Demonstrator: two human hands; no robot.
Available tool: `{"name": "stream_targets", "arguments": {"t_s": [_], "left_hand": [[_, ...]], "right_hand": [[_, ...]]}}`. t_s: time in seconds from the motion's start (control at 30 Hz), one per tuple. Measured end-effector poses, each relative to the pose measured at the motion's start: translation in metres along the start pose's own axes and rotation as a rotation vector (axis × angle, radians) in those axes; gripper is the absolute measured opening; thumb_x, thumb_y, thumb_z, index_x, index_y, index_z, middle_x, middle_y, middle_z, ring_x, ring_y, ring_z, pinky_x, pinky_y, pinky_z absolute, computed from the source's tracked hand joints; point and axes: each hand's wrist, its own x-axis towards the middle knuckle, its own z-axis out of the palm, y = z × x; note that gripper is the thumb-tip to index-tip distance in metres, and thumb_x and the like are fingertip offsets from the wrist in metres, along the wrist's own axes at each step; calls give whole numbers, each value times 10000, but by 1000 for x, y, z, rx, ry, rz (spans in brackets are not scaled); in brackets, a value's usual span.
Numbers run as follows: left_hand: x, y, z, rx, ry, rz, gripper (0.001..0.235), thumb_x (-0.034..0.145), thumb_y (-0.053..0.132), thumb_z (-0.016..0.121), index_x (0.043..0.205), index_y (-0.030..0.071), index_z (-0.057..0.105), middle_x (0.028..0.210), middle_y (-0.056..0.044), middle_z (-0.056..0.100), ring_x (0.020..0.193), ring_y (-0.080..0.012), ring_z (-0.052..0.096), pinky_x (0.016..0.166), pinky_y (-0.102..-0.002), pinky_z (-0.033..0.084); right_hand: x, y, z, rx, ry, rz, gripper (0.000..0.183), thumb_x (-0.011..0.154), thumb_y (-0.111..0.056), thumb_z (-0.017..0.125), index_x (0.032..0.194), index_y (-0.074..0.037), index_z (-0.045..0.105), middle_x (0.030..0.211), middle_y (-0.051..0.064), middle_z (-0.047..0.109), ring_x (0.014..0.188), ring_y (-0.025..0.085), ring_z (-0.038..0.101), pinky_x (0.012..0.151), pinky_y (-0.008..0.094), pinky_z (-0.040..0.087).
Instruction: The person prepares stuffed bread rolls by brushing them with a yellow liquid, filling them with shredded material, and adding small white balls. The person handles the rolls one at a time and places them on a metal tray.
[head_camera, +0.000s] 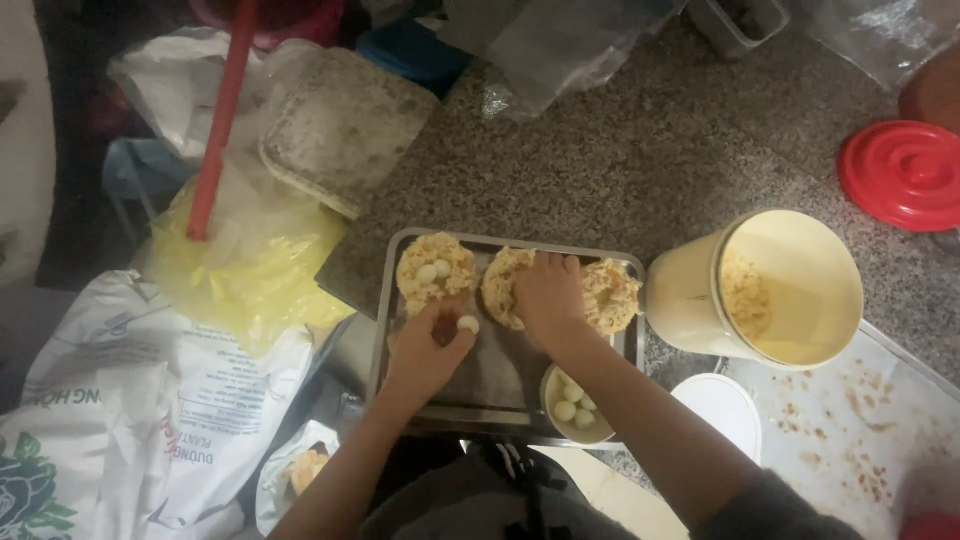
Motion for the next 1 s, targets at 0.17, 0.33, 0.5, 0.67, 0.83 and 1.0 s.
{"name": "stream_targets", "arguments": {"t_s": [0.17,0.33,0.5,0.67,0.83,1.0], "left_hand": [[-3,0,-2,80,-49,-49,334,952,340,709,1228,154,732,1165,-43,783,1132,-224,726,1034,-408,497],[-9,8,-3,49,-62,-63,365,949,291,677,1238,75,730,1167,-129,779,1163,-298,712,1078,-469,467],[-7,5,-2,98,-60,-51,364,955,305,678,1265,120,720,1196,-83,778,1219,-283,697,1157,-472,381],[-8,7,-3,133,-59,-44,342,949,318,699,1246,150,727,1186,-46,782,1218,-266,690,1173,-471,331],[-20,31,-10,151,-54,-52,393,957,349,628,1248,101,713,1158,-70,779,1190,-264,698,1214,-483,269],[-14,13,-4,134,-65,-37,315,967,322,660,1206,130,732,1129,-67,796,1150,-246,722,1130,-445,399]], "right_hand": [[9,5,12,-45,-22,-47,320,915,-356,769,1102,-96,773,1100,153,686,1041,314,647,907,448,375],[3,9,-7,-6,-3,-48,277,955,-309,666,1077,-86,776,1018,126,691,960,287,664,845,412,379],[0,16,-12,49,-14,-29,294,961,-305,629,1074,-72,767,1027,146,705,967,304,675,846,412,395],[-3,21,-7,182,-36,-26,336,924,-329,645,1089,-60,761,1056,168,710,1012,341,690,866,437,413],[14,25,34,153,1,-31,622,942,-597,598,1172,-33,725,1100,182,693,1068,361,685,881,461,444],[14,18,20,134,-32,-8,516,910,-475,640,1180,-42,720,1123,181,693,1093,373,681,890,470,435]]}}
